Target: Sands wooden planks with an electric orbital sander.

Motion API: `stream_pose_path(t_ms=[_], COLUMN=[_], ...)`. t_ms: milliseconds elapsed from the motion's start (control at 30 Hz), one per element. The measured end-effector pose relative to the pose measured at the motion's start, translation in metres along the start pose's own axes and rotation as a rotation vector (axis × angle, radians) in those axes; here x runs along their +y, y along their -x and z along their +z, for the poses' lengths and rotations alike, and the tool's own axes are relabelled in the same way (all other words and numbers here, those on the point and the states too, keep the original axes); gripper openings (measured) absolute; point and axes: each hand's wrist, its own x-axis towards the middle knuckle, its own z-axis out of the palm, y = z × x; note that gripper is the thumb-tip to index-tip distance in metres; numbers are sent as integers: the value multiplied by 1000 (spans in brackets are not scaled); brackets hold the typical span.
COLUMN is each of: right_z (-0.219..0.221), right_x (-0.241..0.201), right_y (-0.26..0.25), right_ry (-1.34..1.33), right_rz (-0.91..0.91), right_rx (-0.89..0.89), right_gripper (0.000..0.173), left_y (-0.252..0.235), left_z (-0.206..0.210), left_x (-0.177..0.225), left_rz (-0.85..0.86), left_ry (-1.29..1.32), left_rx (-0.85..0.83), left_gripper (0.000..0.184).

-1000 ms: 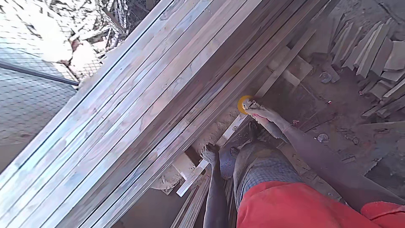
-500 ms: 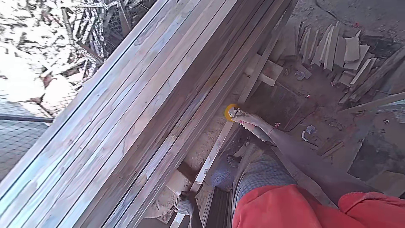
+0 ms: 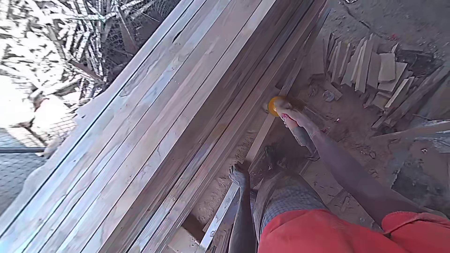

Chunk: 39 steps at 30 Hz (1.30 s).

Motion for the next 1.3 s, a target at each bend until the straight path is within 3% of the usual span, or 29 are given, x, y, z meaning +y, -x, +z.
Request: stream_pose_path(t_ms=[133, 167, 233, 267, 300, 367, 567, 667, 767, 867, 933, 1000, 1133, 1300], right_z=[-36, -43, -53, -57, -60, -68, -56, -15, 50, 126, 171, 198, 176, 58], right_x=[-24, -27, -30, -33, -30, -21, 21, 37, 70, 74, 88, 96, 79, 47], right_y=[-28, -31, -36, -38, -39, -42, 5, 52, 83, 142, 160, 162, 156, 117], right_ry=[-60, -72, -99, -103, -112, -122, -96, -73, 28, 318, 534, 702, 687, 283], right_rz=[-83, -53, 18, 32, 44, 19, -42, -5, 62, 65, -62, -182, -183, 3], right_rx=[39, 28, 29, 41, 49, 62, 172, 145, -24, -237, -374, -435, -397, -210], right_gripper=[52, 53, 53, 54, 55, 61, 71, 64, 61, 54, 52, 66, 69, 48], left_y=[-13, -7, -1, -2, 0, 0, 34, 39, 38, 31, 30, 27, 24, 20], left_z=[0, -18, -65, -53, -22, -6, -44, -54, -66, -66, -61, -53, -46, -32], left_x=[89, 105, 119, 102, 67, -2, -228, -284, -275, -244, -233, -230, -205, -120], left_rz=[-74, -91, -141, -132, -100, -92, -111, -85, -84, -88, -88, -77, -76, 24], left_ry=[-101, -95, -73, -82, -117, -129, -259, -284, -290, -295, -302, -314, -332, -257], left_rx=[-169, -229, -505, -439, -243, -240, -227, -180, -247, -303, -314, -317, -346, -334], left_gripper=[63, 64, 62, 61, 61, 62, 60, 62, 65, 67, 67, 68, 70, 76])
